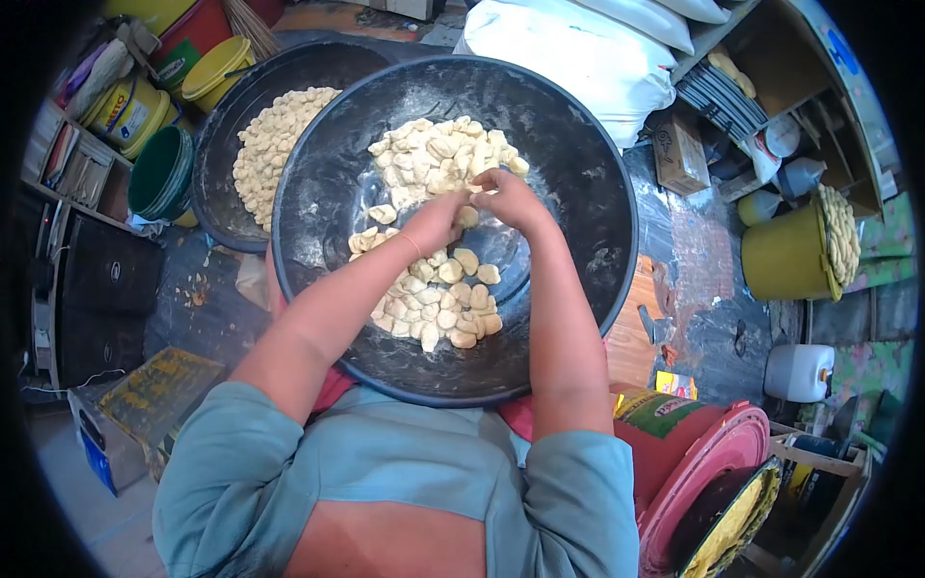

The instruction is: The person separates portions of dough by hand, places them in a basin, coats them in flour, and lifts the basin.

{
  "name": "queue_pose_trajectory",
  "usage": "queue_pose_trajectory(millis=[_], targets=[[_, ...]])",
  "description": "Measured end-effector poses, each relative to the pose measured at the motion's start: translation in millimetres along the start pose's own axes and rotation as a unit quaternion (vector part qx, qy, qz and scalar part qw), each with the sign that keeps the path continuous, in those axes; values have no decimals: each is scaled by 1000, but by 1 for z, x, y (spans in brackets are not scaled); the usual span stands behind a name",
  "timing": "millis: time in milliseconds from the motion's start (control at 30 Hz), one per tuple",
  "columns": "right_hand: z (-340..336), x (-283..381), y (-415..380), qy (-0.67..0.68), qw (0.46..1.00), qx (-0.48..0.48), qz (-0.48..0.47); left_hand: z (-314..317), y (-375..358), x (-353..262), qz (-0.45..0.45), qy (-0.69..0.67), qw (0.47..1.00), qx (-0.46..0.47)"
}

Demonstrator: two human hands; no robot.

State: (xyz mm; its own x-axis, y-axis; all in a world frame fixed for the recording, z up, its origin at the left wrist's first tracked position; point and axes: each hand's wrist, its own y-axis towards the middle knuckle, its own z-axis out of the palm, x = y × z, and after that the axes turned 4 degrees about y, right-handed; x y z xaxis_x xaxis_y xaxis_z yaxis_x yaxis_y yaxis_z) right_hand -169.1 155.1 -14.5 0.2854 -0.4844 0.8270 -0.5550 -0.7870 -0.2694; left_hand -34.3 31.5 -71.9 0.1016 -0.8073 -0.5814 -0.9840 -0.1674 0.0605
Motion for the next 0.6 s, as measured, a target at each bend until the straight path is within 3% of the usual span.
queue_pose_trajectory(millis=[67, 133, 167, 233, 333, 467, 567, 600], targets=[[0, -1, -1, -17, 1000, -2, -9, -2, 16, 12, -120, -277, 953, -21], [8, 12, -7, 0, 998, 9, -61, -30, 17, 1, -211, -545, 810, -45], [13, 23, -11, 66, 996, 9, -57, -30, 20, 14, -157, -643, 747, -58], [20, 52, -20, 196, 979, 11, -48, -52, 18, 11, -130, -721, 677, -73], [20, 49, -11, 273, 956, 27, -102, -81, 7, -5, -95, -691, 713, -63], [13, 51, -13, 313, 943, 50, -106, -91, 6, -2, -75, -721, 688, -41], [16, 47, -8, 199, 973, 8, -120, -90, 6, 4, -65, -714, 697, 7], [17, 45, -7, 203, 964, -43, -169, -93, 5, -2, -75, -698, 712, 14]])
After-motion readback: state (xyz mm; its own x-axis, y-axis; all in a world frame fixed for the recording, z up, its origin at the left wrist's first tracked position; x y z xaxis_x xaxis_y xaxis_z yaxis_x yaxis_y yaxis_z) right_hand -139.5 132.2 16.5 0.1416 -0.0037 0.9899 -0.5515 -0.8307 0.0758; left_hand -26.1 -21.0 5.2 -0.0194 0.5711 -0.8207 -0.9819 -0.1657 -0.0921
